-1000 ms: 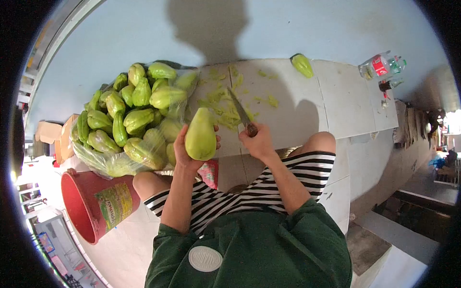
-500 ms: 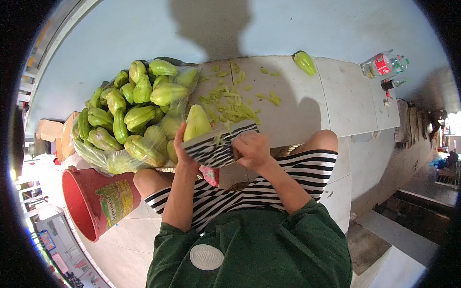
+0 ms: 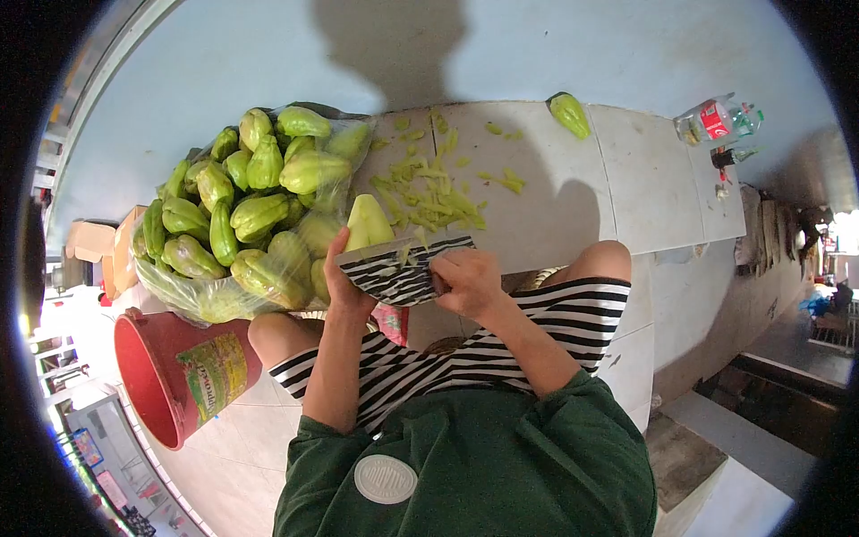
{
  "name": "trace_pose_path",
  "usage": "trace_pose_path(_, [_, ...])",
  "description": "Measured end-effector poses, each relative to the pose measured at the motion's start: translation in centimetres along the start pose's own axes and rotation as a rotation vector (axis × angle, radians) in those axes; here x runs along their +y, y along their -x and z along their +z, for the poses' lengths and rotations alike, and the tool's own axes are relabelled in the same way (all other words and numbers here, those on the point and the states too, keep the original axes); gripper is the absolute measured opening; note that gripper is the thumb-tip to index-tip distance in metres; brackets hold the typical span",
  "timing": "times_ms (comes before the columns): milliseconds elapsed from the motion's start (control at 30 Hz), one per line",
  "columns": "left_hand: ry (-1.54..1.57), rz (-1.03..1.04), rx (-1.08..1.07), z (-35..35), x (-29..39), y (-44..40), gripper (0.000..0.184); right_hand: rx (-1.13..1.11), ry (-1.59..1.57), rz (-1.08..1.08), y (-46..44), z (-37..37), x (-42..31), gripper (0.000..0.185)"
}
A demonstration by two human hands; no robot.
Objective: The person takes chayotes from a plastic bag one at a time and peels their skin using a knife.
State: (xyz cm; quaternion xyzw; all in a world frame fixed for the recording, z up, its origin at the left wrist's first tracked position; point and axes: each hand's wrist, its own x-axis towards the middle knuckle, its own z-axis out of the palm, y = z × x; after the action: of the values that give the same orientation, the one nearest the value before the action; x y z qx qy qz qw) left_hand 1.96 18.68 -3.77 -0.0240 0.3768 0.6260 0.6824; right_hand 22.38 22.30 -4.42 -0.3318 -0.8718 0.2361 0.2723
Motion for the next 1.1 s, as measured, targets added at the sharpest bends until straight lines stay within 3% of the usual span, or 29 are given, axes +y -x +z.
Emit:
trace_pose_path(200, [-0.046,0.085,-0.044,-0.2,0.2,-0.1,0.054,-0.003,-0.078,0.225,0.1,0.8,2.1,0.030])
trace_pose_path(333, [-0.093,0.088,-0.058,0.8,-0.1,0.4,0.058,-0.079,-0.073,0.145,-0.7,-0.5,0.5,0.025])
trace_pose_path(400, [-0.177,0.082,-0.166,0.8,0.0,1.0,0.061,-0.003,-0.100,0.329,-0.8,1.3,2.5,0.026])
trace_pose_path(533, [-0.160,0.055,-0.243,-0.1,-0.3,0.2,0.058,-0.073,-0.040,0.357,-0.8,0.2,2.4,0.024])
trace_pose_path(633, [-0.073,0.133,-0.129,0.4,-0.6,0.1,0.061,-0.145,-0.080,0.229,-0.9,-0.5,1.1,0.023])
trace_pose_path(733, [-0.245,0.040,-0.193,0.2,0.2,0.7,0.061,-0.072,-0.129,0.417,-1.1,0.9,3.6,0.021])
trace_pose_path(800, [-0.127,-0.016,-0.236,0.8,0.6,0.7,0.062,-0.099,0.007,0.525,-1.4,0.4,4.6,0.021])
trace_pose_path(867, [0.081,0.057,-0.418,1.7,1.0,1.4,0.065,-0.088,0.012,0.546,-1.2,0.3,4.3,0.021])
trace_pose_path(933, [0.009,0.101,-0.329,0.8,0.8,0.1,0.069,-0.073,0.019,0.548,-1.1,0.1,3.8,0.021])
trace_pose_path(1000, [0.106,-0.034,-0.224,-0.5,0.4,-0.6,0.070,-0.023,-0.035,0.473,-1.1,0.2,3.9,0.021])
trace_pose_path(1033, [0.194,-0.056,-0.369,-0.9,0.3,-0.4,0.070,-0.026,-0.043,0.468,-1.2,0.3,4.2,0.021])
trace_pose_path(1100, [0.189,-0.055,-0.360,-0.8,0.6,0.0,0.071,-0.074,-0.096,0.605,-0.5,0.8,4.2,0.021])
